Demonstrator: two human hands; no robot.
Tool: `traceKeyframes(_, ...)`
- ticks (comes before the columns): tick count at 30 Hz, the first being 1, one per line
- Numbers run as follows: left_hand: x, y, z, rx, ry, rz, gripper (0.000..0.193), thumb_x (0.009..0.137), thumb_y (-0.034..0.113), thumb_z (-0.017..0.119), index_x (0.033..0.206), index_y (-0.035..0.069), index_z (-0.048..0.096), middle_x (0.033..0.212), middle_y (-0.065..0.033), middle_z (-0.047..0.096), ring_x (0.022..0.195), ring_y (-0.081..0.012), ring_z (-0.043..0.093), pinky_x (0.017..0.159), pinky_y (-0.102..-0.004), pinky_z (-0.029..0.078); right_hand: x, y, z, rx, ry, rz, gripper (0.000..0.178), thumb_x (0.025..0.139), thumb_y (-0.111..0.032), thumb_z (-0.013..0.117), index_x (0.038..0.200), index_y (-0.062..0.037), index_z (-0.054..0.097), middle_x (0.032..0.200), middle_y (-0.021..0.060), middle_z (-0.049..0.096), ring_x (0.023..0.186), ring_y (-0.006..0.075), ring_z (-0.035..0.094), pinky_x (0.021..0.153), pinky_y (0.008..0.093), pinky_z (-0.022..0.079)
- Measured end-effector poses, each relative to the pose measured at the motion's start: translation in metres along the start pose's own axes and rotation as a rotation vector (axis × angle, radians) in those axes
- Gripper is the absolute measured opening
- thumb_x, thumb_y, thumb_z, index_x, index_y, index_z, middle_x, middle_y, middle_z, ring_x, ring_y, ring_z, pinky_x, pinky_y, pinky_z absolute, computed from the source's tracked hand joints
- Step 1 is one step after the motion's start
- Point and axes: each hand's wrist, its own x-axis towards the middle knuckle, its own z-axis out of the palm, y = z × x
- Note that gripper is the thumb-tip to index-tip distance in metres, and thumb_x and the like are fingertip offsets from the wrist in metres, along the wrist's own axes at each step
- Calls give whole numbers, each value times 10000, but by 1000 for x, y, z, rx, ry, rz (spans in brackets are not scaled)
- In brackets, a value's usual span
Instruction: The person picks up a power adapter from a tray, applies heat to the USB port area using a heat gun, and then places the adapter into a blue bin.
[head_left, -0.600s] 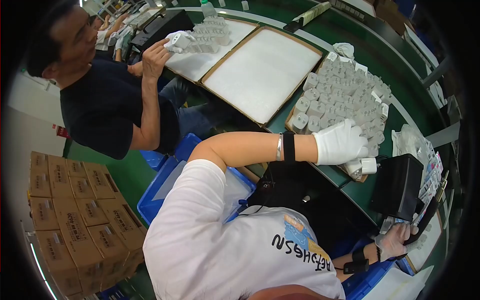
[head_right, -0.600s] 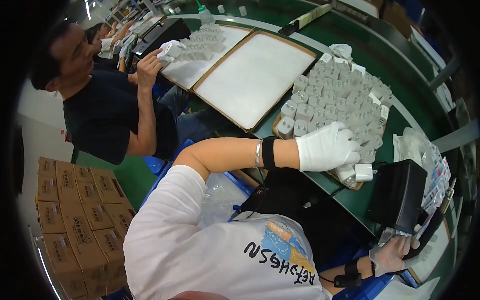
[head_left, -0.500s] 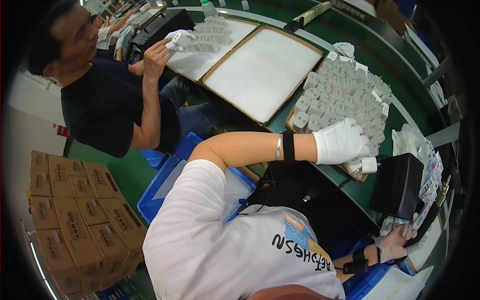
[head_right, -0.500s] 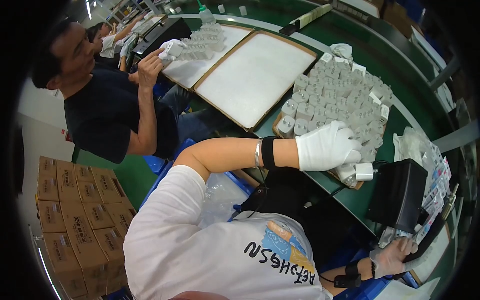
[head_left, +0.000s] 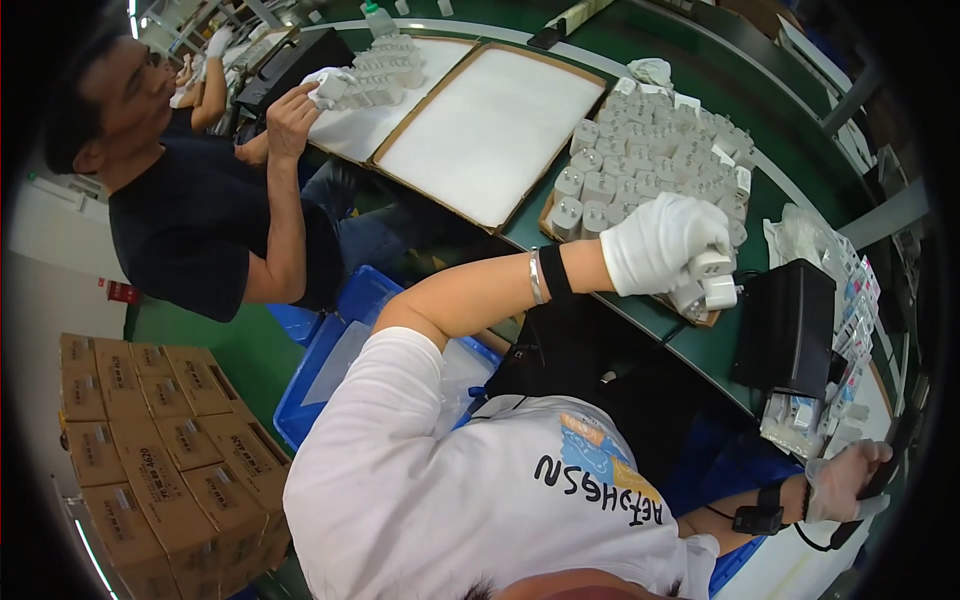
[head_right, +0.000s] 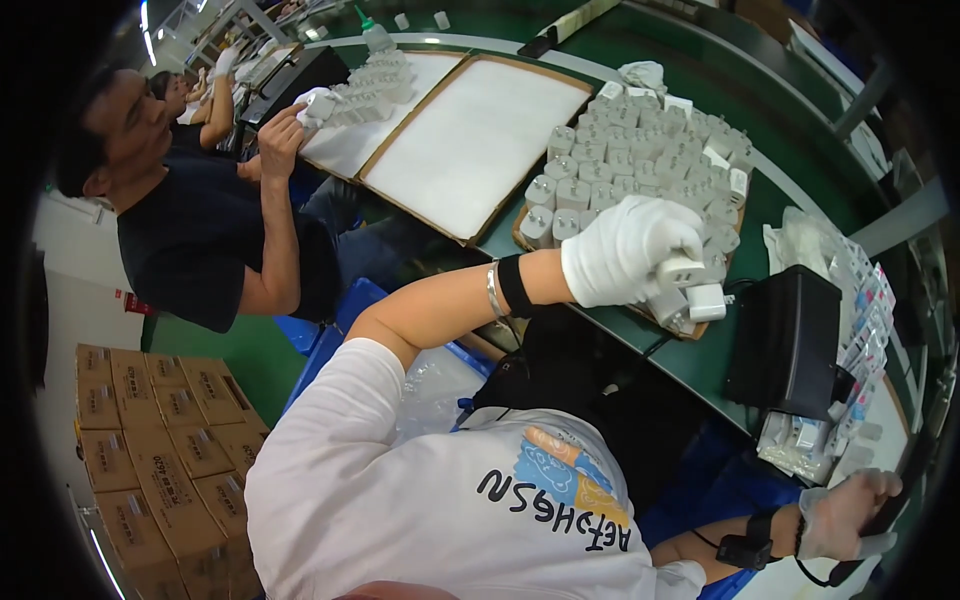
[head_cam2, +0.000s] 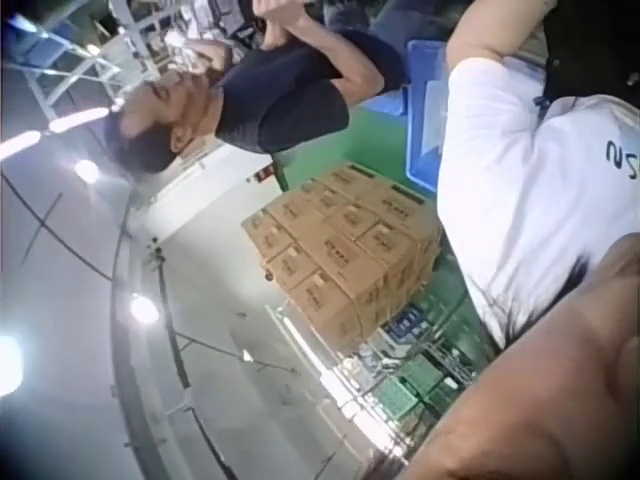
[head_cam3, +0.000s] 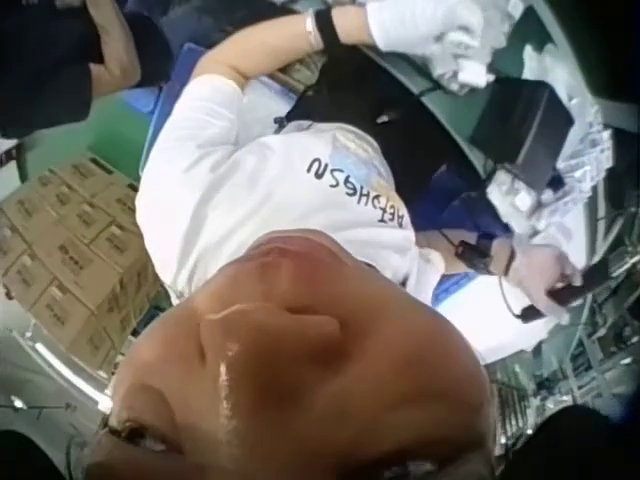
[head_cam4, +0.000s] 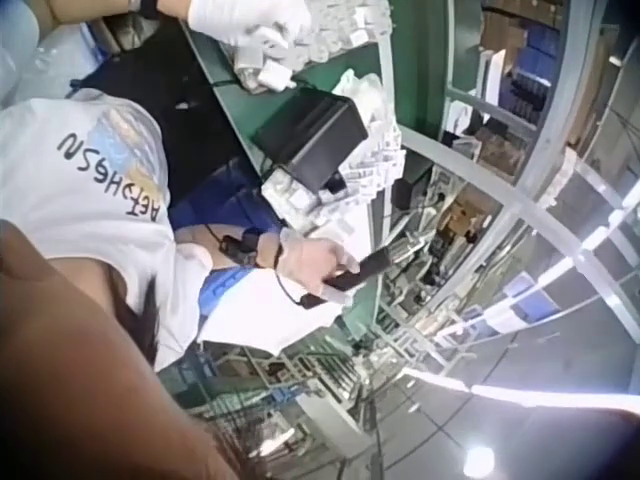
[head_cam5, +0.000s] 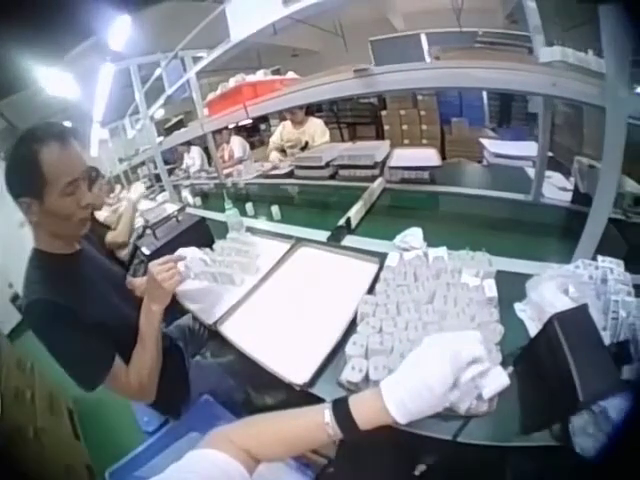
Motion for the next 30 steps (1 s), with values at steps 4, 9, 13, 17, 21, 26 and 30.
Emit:
traceKeyframes(4, 2, 9, 4, -66, 219, 9, 238, 653, 93, 720, 870, 104, 624, 835, -71, 602, 748, -289, 600, 682, -353, 495, 23, -13, -17, 136, -68, 42, 206, 860, -109, 534, 1021, 20, 545, 987, 131, 551, 965, 236, 473, 816, 376, 379)
traceKeyframes(9, 0, 29, 2, -285, 390, -259, 306, 719, 41, 737, 988, 74, 594, 899, -43, 589, 794, -135, 581, 709, -259, 485, 26, -13, -38, -19, -173, 72, 152, 898, -63, 488, 981, 51, 545, 946, 144, 544, 881, 218, 458, 807, 358, 369)
traceKeyframes(13, -14, 55, 3, -484, 346, -461, 298, 754, 21, 727, 1014, 66, 590, 898, -6, 588, 813, -65, 559, 703, -215, 479, 13, -12, -54, -94, -203, 79, 198, 907, -148, 531, 974, 37, 558, 936, 125, 553, 839, 206, 448, 784, 325, 364)
traceKeyframes(17, -35, 75, 11, -477, 275, -646, 341, 745, -13, 723, 1034, 69, 562, 897, 6, 587, 787, -40, 543, 673, -192, 471, -24, 7, -31, -262, -241, 85, 300, 891, -256, 574, 976, 31, 593, 968, 113, 585, 826, 186, 462, 765, 298, 365)
traceKeyframes(21, -50, 82, 18, -543, 242, -747, 364, 746, -48, 705, 1047, 69, 537, 901, 3, 588, 767, -36, 533, 666, -184, 461, -47, 33, -2, -423, -27, -135, 354, 887, -302, 577, 996, 32, 614, 1003, 116, 608, 819, 179, 481, 751, 295, 376)
traceKeyframes(26, -63, 91, 25, -634, 181, -828, 400, 746, -65, 685, 1078, 73, 510, 929, 2, 574, 765, -44, 523, 677, -181, 452, -49, 29, -20, -478, -73, -137, 401, 900, -342, 548, 1030, 30, 618, 1060, 137, 614, 873, 205, 535, 801, 316, 403)
traceKeyframes(30, -76, 90, 28, -623, 146, -817, 420, 743, -48, 681, 1097, 75, 492, 960, -3, 557, 804, -52, 514, 705, -191, 449, -60, 36, -19, -561, -144, -194, 435, 912, -367, 515, 1041, 36, 613, 1112, 166, 600, 999, 253, 560, 911, 374, 412)
